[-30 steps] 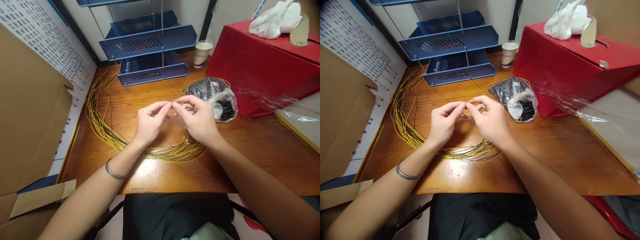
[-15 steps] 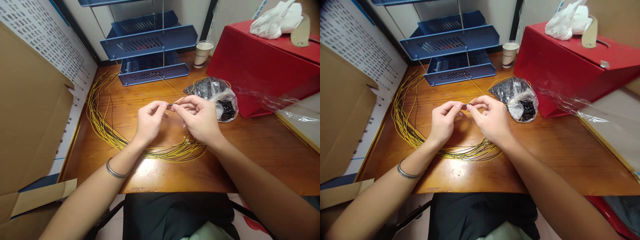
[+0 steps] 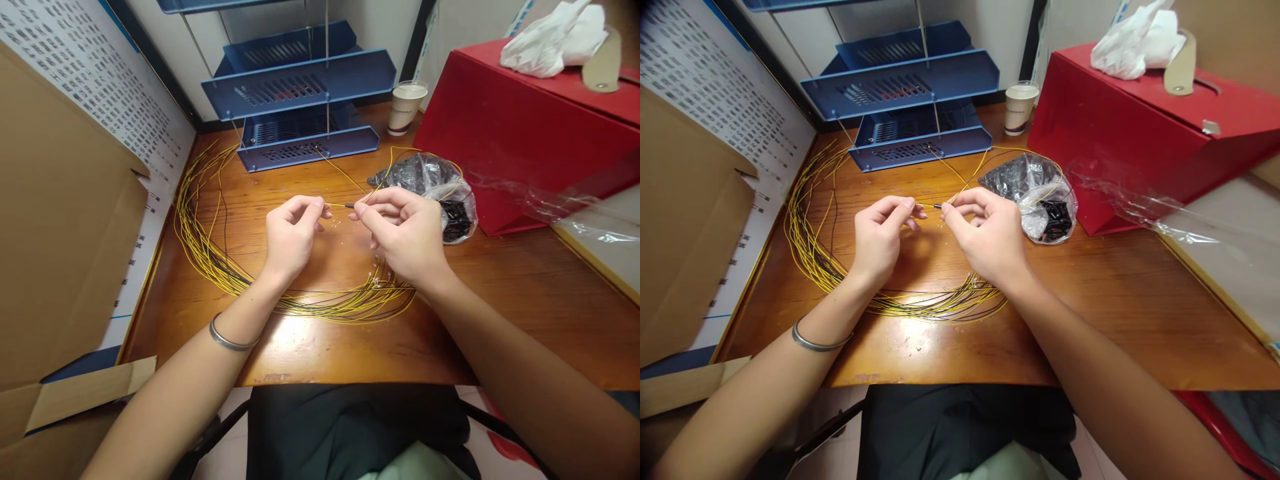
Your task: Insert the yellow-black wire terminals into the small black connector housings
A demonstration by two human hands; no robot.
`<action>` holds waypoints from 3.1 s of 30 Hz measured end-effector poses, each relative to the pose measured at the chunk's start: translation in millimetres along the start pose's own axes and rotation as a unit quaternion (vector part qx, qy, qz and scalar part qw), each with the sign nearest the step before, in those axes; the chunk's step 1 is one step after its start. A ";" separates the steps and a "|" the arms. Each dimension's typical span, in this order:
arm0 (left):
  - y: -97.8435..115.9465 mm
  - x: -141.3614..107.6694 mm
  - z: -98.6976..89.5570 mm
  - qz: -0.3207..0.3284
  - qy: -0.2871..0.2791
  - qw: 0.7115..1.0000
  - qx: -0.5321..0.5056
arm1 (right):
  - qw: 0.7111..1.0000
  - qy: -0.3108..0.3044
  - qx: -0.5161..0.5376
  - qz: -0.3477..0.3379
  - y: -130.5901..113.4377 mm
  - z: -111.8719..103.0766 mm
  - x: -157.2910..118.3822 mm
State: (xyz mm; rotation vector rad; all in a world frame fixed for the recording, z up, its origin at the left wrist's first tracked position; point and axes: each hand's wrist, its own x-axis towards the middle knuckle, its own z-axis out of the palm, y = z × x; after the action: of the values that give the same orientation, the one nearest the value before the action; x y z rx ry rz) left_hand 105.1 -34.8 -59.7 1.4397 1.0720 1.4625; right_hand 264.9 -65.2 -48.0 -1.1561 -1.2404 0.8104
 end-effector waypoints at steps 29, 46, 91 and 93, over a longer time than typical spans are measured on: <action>-2.4 -2.4 1.6 0.043 0.015 0.999 -0.009 | 0.999 0.025 0.005 -0.020 1.3 0.6 -0.7; -0.6 -2.5 2.2 0.038 0.027 0.999 0.018 | 1.000 0.017 -0.007 -0.006 -1.4 -0.1 -1.3; -0.3 -2.7 3.2 0.059 0.018 0.998 -0.008 | 0.999 0.008 0.032 0.022 -4.0 -0.3 -0.1; -0.1 -2.8 3.2 0.058 0.017 0.998 -0.012 | 0.999 0.007 0.040 0.026 -4.8 0.1 0.1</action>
State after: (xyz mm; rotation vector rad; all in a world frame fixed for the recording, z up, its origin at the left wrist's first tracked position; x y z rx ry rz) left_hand 108.4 -37.4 -60.8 1.4863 1.0027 1.5804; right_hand 264.2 -66.3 -43.3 -1.1303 -1.1593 0.8810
